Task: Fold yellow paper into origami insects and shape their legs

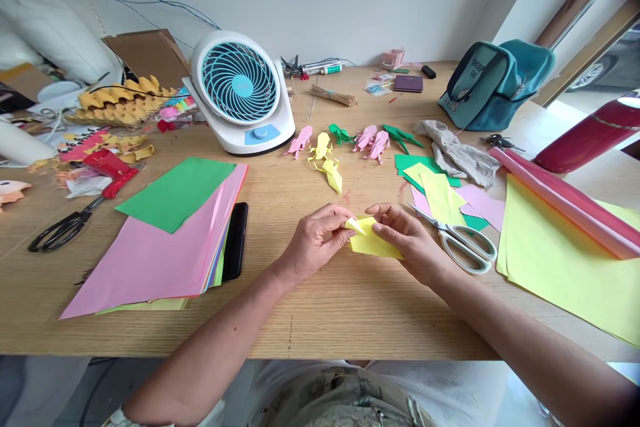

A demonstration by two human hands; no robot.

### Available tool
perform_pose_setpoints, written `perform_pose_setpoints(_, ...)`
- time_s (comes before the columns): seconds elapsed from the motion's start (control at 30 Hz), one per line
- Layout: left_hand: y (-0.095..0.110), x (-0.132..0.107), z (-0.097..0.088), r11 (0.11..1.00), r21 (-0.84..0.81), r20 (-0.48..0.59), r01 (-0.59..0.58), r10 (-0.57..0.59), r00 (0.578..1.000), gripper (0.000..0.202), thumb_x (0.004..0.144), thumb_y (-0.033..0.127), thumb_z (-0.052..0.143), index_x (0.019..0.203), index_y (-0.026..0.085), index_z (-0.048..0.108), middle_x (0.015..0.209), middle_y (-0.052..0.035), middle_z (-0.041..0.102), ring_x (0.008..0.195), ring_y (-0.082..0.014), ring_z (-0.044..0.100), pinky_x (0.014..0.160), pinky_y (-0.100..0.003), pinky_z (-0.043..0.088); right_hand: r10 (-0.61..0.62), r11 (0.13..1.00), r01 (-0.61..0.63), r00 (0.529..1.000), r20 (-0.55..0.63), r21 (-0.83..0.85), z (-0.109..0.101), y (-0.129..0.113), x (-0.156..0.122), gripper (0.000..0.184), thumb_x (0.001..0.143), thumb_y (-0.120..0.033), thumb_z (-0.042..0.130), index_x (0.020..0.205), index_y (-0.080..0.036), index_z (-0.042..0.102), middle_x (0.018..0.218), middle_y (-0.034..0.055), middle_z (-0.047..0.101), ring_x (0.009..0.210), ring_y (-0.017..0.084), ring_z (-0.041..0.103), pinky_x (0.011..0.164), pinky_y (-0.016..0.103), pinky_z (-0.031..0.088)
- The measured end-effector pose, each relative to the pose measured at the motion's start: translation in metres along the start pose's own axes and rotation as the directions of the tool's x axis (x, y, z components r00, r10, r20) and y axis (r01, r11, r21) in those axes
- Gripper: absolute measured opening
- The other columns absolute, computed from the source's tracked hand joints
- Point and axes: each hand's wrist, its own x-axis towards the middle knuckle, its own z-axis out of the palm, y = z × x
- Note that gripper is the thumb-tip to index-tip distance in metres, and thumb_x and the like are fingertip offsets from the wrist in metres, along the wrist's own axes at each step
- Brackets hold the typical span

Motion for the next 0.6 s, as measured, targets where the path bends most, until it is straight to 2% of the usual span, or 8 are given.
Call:
perform_pose_setpoints(0.17,-0.0021,0.0005,-0.0006,1.000,0.017,-0.043,0.005,-0.004,0.999,0.009,0.089,0.015,0.061,0.091,0.015,0.070,0.094,-0.0076,0.068,0.085,-0.0136,0.064,0.075,-0.023,0.050,0.030,0.998,-0.034,0.996,0.081,0.055,0.0012,-0.0003,0.0003,0.035,0.077,-0.028,0.079,0.106,-0.024,0.060,0.094,0.0003,0.066,0.086,0.014,0.063,0.075,0.025,0.047)
perform_pose_setpoints(0.33,0.0004,0.0013,-0.0002,0.999,0.025,-0.021,0.022,-0.021,1.000,0.009,0.089,0.014,0.061,0.090,0.016,0.070,0.095,-0.0069,0.068,0.085,-0.0133,0.064,0.075,-0.023,0.049,0.029,0.997,-0.032,0.999,0.037,0.068,0.0024,0.0037,0.0011,0.037,0.074,-0.028,0.081,0.104,-0.024,0.060,0.092,-0.0002,0.066,0.083,0.014,0.064,0.074,0.026,0.048)
perform_pose_setpoints(0.5,0.0039,0.0015,-0.0003,0.998,0.015,0.001,0.059,-0.059,0.998,0.006,0.088,0.017,0.063,0.088,0.015,0.069,0.094,-0.0064,0.068,0.076,-0.0113,0.060,0.069,-0.022,0.048,-0.027,0.999,0.027,1.000,0.005,0.033,0.0048,0.0050,0.0005,0.038,0.074,-0.031,0.082,0.104,-0.025,0.061,0.089,-0.0008,0.066,0.081,0.014,0.063,0.074,0.027,0.049)
perform_pose_setpoints(0.6,0.0041,0.0011,0.0001,0.997,-0.007,0.010,0.076,-0.076,0.997,0.011,0.089,0.018,0.061,0.082,0.015,0.068,0.094,-0.0070,0.068,0.080,-0.0126,0.061,0.071,-0.023,0.048,-0.066,0.998,0.066,0.998,-0.003,-0.015,0.0050,0.0047,0.0004,0.036,0.074,-0.032,0.081,0.103,-0.025,0.061,0.086,-0.0009,0.066,0.079,0.014,0.061,0.070,0.027,0.048)
